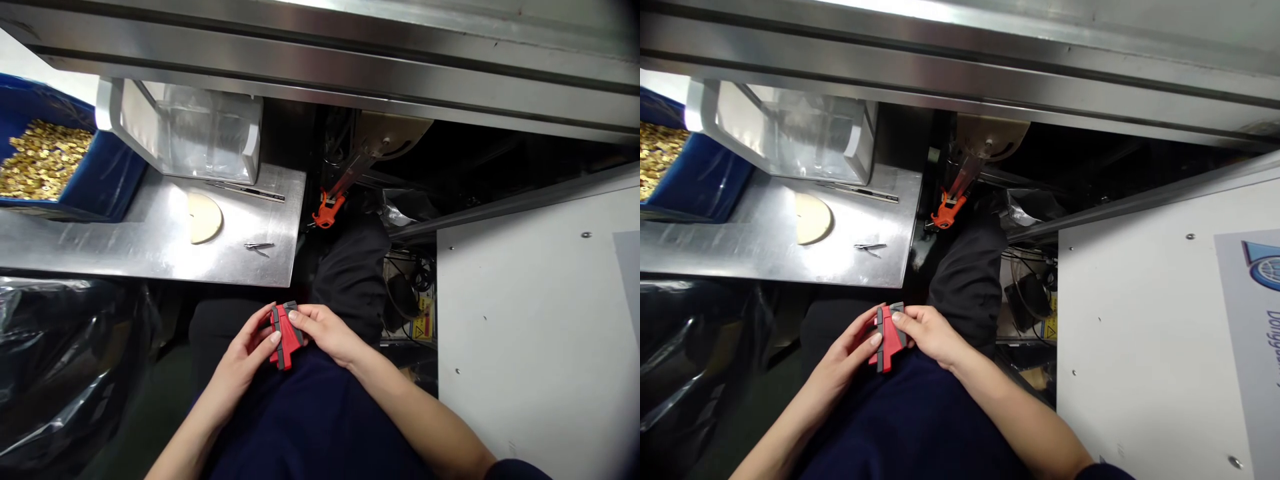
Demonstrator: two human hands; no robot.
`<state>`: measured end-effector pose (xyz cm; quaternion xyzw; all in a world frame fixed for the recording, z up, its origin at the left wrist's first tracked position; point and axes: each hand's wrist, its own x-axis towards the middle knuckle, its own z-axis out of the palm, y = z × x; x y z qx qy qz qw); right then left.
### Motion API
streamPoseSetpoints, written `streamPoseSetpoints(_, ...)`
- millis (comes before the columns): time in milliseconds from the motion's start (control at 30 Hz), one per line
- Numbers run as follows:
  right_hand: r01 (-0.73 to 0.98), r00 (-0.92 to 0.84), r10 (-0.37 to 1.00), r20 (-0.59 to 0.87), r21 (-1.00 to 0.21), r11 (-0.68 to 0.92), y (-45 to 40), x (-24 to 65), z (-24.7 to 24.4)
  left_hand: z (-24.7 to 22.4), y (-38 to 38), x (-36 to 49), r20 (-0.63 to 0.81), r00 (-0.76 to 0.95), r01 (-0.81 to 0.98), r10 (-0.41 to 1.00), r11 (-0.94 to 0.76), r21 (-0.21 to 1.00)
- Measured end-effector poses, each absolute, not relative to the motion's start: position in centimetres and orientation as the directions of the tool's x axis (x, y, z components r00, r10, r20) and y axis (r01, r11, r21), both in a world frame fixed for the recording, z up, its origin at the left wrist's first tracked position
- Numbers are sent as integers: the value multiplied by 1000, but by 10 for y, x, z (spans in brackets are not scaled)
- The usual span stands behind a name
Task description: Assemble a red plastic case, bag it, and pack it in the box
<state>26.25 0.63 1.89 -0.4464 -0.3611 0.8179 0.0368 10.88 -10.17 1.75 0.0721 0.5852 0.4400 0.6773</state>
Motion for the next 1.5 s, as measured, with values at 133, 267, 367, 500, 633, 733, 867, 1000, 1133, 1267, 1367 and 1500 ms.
streamPoseSetpoints(133,223,-608,345,-715,-570,-790,9,269,20,13,-107,106,-702,-138,-426,698,598,679)
streamPoseSetpoints(267,151,-608,315,-729,-495,-855,12,277,13,14,-110,102,-709,-258,-435,657,577,692)
streamPoseSetpoints(367,103,-611,298,-733,-447,-889,12,279,9,18,-108,103,-736,-226,-623,638,486,612)
streamPoseSetpoints(500,92,-629,289,-722,-438,-894,8,272,9,24,-102,111,-752,-47,-837,657,385,389)
streamPoseSetpoints(633,158,-655,301,-693,-516,-842,1,263,12,32,-95,115,-759,0,-915,651,306,263)
streamPoseSetpoints(733,275,-695,292,-657,-618,-736,4,260,17,33,-97,108,-776,-17,-931,631,273,242)
streamPoseSetpoints(867,481,-658,404,-635,-768,-424,27,253,30,31,-108,95,-811,-56,-953,582,211,216)
streamPoseSetpoints(1000,550,-627,532,-569,-807,-215,49,230,46,34,-119,89,-820,-61,-974,569,146,173)
streamPoseSetpoints(1133,518,-754,544,-368,-842,148,52,195,60,38,-127,87,-835,-20,-988,550,120,102)
streamPoseSetpoints(1267,563,-797,518,-311,-694,450,63,148,62,40,-133,86,-840,-15,-990,542,109,89)
streamPoseSetpoints(1367,655,-739,581,-342,-565,501,80,98,53,40,-137,87,-843,-76,-987,532,78,139)
streamPoseSetpoints(1500,815,-567,731,-381,-387,431,99,35,35,41,-144,91,-839,-142,-975,526,72,209)
